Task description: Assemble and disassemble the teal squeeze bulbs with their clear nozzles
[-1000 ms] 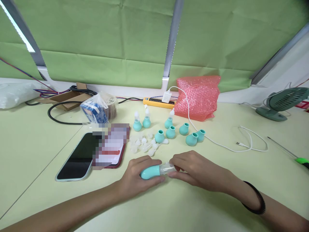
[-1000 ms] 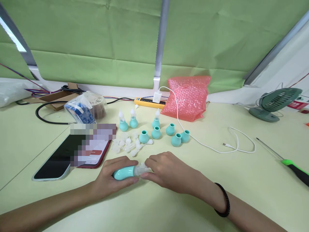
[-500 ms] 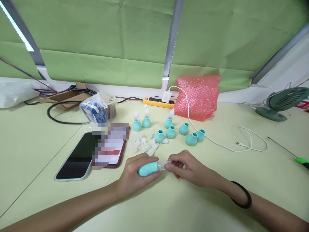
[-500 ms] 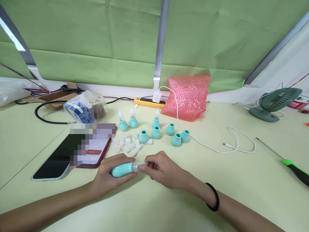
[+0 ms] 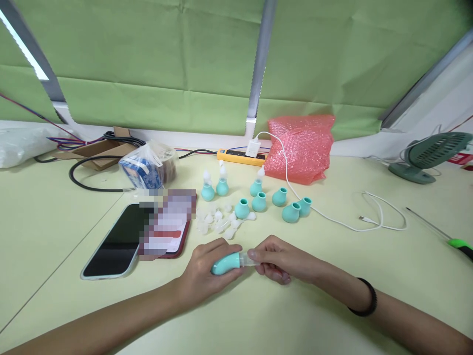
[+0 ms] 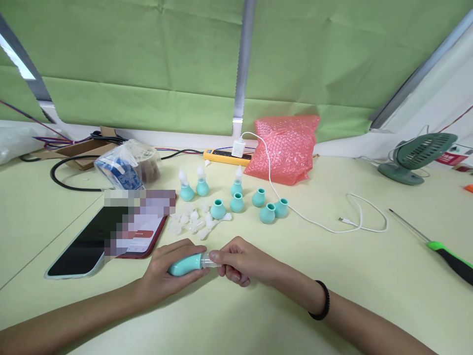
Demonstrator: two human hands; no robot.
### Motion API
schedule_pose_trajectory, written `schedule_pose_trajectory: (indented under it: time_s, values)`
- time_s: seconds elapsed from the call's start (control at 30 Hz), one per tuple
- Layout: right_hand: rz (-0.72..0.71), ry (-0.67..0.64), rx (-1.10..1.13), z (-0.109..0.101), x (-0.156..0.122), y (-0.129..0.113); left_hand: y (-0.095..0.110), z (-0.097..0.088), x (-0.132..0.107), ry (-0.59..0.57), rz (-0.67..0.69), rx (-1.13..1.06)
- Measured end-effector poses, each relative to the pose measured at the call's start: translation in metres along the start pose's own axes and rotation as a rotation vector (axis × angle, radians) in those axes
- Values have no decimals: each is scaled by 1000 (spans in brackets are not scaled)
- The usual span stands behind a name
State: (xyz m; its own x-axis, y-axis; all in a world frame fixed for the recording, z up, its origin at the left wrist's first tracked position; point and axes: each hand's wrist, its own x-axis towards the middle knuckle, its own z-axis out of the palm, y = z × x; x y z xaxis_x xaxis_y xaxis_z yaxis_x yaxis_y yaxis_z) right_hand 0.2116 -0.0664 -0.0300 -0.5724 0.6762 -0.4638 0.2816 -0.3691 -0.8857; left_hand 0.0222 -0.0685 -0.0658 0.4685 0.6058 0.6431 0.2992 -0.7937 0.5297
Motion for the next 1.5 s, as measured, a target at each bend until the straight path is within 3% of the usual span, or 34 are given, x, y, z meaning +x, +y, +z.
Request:
schedule_pose_trajectory:
  time_s: [0.23,0.5,0.87,1.13,1.23,1.33,1.4,1.5]
  values:
    - [151,-140,197,-3,3,2,0,1,0,-2,52,41]
    - [207,-270,290,-7,6,4,1,2,-2,6,108,26]
    - [300,-554,413,-12,12,11,0,2,-2,26,189,28]
    - [336,-613,462,-12,15,16,0,1,-3,3,174,22]
    - [337,-581,442,-10,15,14,0,0,-2,2,176,22]
    - [301,-458,322,-5,12,10,0,0,0,20,147,11]
    - [201,-277,113,-1,9,7,1,1,0,9,108,-3]
    - [-163,164,-364,0,6,3,1,1,-2,-3,111,-12]
